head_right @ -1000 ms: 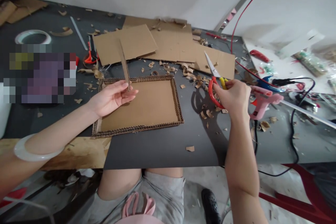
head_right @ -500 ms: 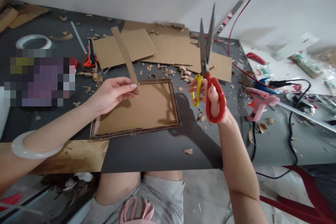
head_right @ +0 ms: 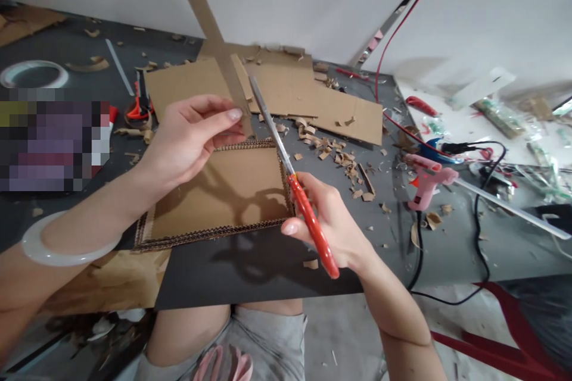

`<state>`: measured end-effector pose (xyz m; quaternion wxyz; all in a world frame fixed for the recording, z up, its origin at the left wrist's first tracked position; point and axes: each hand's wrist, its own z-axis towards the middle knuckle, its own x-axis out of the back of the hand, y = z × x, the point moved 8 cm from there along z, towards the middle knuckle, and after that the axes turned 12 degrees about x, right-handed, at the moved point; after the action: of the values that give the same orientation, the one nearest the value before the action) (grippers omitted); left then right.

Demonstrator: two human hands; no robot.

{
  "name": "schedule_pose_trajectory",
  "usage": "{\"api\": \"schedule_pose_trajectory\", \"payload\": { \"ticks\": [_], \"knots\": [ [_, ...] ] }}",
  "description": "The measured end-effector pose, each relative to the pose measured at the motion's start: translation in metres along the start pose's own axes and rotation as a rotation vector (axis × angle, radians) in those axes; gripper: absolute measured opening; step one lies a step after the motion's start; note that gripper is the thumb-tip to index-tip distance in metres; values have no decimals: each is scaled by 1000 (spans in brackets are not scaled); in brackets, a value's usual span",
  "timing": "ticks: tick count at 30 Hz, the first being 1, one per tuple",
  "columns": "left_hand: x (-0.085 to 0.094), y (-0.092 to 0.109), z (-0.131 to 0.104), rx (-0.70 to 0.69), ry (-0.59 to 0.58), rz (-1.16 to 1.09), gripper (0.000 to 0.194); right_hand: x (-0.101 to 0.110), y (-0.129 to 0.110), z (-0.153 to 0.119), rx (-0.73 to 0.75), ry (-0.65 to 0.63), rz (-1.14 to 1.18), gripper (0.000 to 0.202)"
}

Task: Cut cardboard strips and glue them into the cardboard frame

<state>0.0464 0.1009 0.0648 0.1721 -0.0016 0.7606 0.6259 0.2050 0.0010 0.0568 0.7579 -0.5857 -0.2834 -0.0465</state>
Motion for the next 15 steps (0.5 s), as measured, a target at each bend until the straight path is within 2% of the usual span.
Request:
{"api": "schedule_pose_trajectory", "payload": {
  "ticks": [5,10,15],
  "knots": [
    [-1,-3,-3,41,8,23,9,-8,-6,1,-11,-36,-71,72],
    [-6,-3,-6,10,-47,53,9,-9,-4,2,-17,-37,-94,72],
    [-7,-6,-8,49,-31,76,7,-8,-4,4,-7,-8,-86,71]
  ]
}}
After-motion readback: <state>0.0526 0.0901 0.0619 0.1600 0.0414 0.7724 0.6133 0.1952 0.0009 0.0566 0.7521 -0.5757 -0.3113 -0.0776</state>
